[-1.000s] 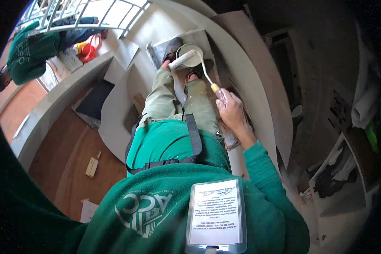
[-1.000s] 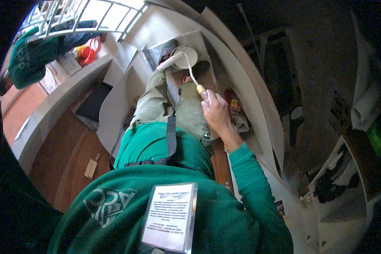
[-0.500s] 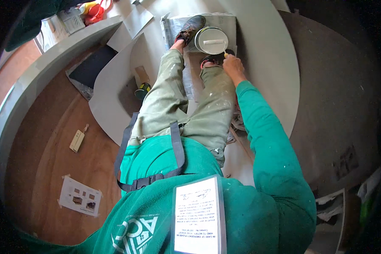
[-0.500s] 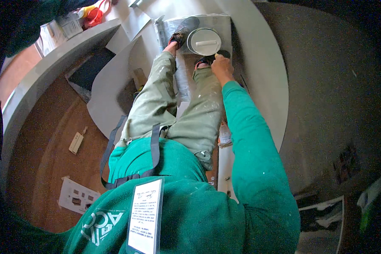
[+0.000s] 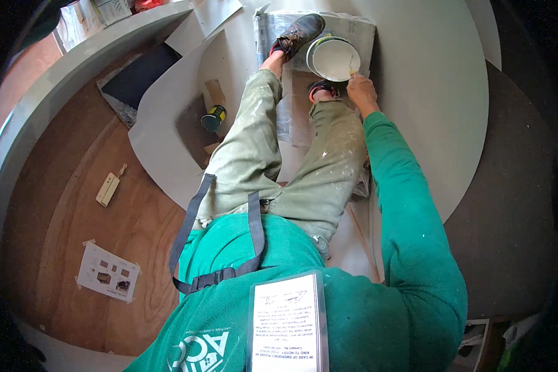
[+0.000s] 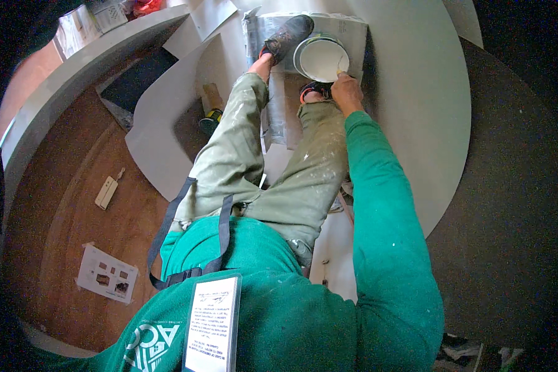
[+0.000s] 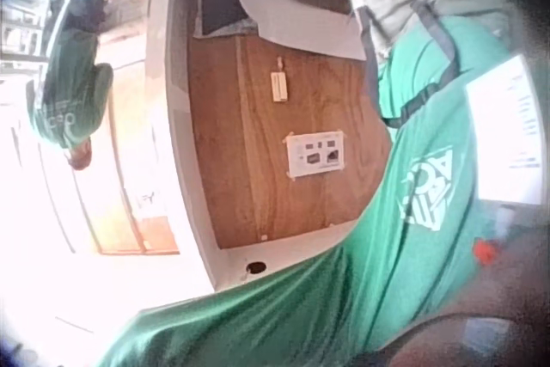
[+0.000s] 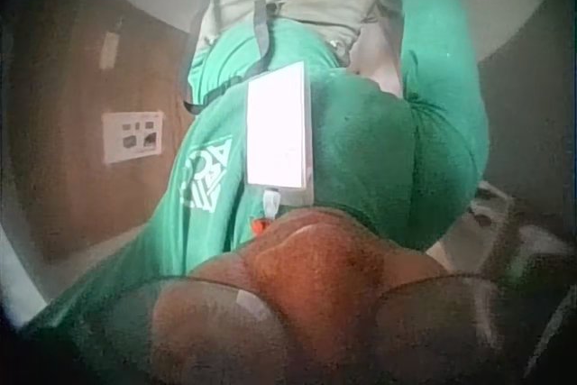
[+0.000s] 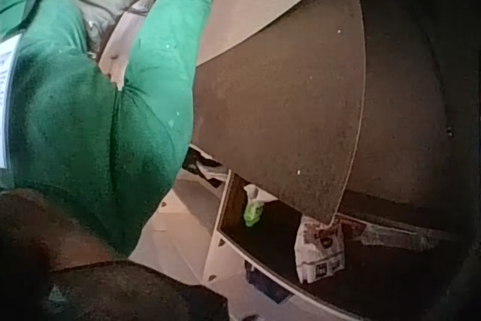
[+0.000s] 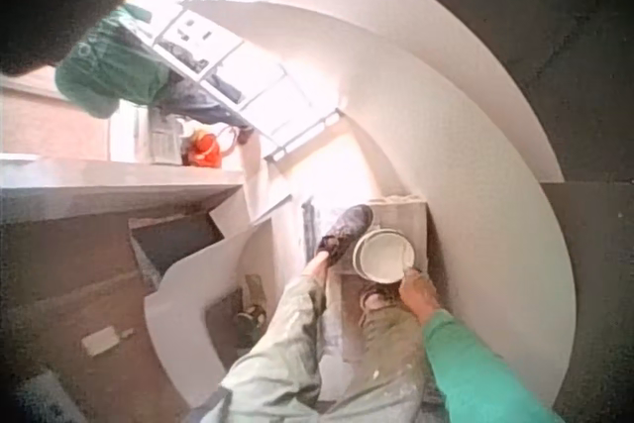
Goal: The person paints the upper wall area above a white cabinet using a small paint roller. They repeatedly dip the roller into a paint bucket on the floor to reload paint and continue applying it to the wall surface.
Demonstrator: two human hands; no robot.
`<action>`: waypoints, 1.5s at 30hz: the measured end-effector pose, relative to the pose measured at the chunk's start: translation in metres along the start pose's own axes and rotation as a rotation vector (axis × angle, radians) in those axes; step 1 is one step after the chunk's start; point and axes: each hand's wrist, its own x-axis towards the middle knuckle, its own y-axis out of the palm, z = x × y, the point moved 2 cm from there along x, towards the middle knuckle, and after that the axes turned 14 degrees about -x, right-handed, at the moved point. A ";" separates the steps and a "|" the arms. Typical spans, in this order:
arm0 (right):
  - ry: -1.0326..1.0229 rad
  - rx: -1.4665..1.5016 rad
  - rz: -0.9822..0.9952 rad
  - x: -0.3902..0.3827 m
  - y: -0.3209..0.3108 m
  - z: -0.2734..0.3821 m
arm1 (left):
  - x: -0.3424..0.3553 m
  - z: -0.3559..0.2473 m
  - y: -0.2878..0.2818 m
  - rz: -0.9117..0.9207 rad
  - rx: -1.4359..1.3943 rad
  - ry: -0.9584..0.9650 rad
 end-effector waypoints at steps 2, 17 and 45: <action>0.015 0.045 0.050 -0.016 -0.012 0.003 | 0.004 0.013 0.005 0.036 0.183 0.132; -0.044 -0.046 0.010 -0.020 0.009 -0.011 | 0.001 -0.010 -0.005 0.091 -0.800 -0.437; -0.151 -0.147 -0.060 -0.087 -0.035 -0.018 | 0.016 -0.033 -0.004 0.018 -1.495 -0.114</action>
